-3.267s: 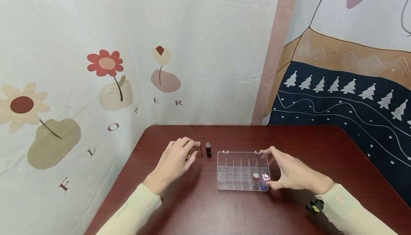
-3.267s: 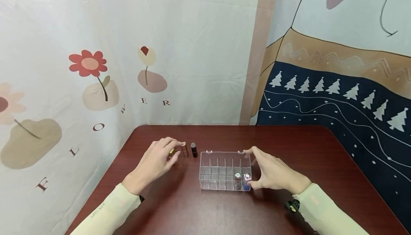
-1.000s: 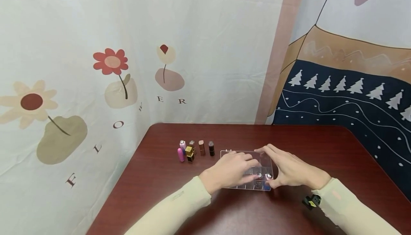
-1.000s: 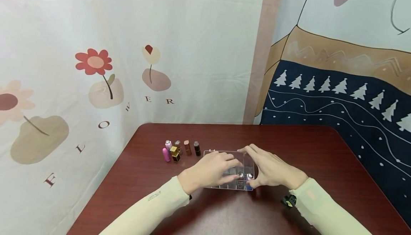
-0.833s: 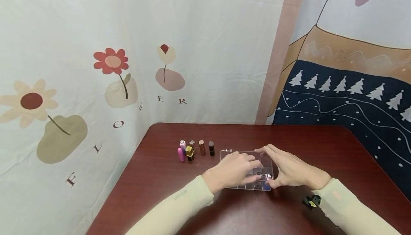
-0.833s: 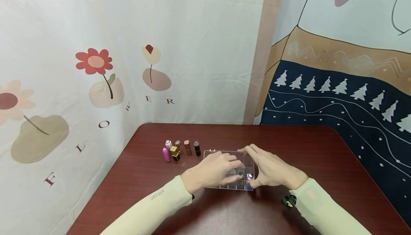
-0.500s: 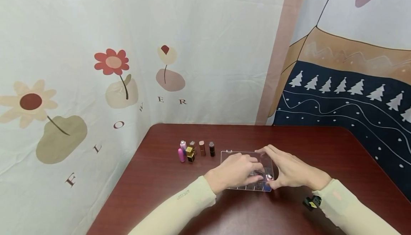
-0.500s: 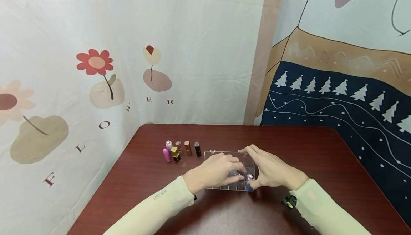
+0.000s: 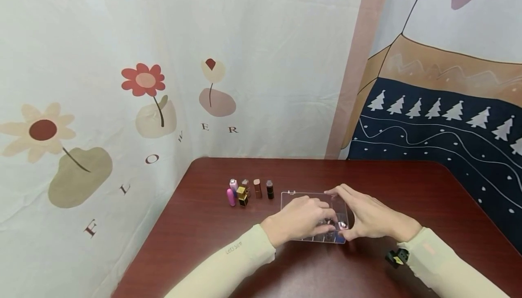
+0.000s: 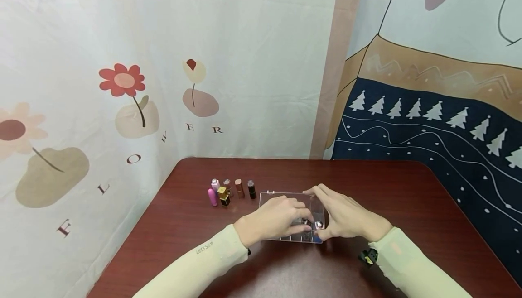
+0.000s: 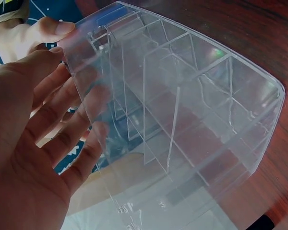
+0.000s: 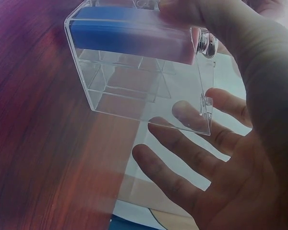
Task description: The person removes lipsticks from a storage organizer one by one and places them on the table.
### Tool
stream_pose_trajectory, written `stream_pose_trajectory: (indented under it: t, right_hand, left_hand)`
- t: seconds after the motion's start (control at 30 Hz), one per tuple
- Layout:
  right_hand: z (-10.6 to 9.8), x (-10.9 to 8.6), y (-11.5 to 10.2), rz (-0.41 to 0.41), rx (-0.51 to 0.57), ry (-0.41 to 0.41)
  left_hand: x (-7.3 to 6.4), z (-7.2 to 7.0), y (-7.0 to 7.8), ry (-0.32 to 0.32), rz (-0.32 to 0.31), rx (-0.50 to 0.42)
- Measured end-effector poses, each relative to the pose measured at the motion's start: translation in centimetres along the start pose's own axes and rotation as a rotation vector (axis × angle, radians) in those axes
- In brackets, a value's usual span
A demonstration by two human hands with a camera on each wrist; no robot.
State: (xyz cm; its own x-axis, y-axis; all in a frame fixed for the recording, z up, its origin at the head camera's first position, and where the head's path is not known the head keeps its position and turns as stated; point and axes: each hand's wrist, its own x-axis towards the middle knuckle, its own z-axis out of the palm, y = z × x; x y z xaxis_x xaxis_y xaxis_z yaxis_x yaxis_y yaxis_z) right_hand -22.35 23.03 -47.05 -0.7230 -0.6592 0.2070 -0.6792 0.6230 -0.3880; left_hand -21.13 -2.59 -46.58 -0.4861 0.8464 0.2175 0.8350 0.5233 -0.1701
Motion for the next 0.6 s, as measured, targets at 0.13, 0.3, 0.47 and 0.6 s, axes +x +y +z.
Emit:
stream_pose_trajectory:
  t: [0.13,0.3,0.47,0.6]
  right_hand:
    - [0.00,-0.07,0.00,-0.013,0.005,0.006]
    - [0.09,-0.15,0.11,-0.020,0.009,0.004]
    - [0.17,-0.14,0.23,-0.018,0.007,0.003]
    - [0.19,-0.10,0.24,-0.019,-0.002,0.009]
  left_hand:
    - [-0.06,-0.09,0.09,0.005,0.004,0.013]
    - [-0.17,-0.19,0.21,0.018,0.001,0.030]
    - [-0.25,-0.37,0.19,0.038,-0.001,0.044]
    - [-0.44,-0.70,0.10,0.061,0.007,0.046]
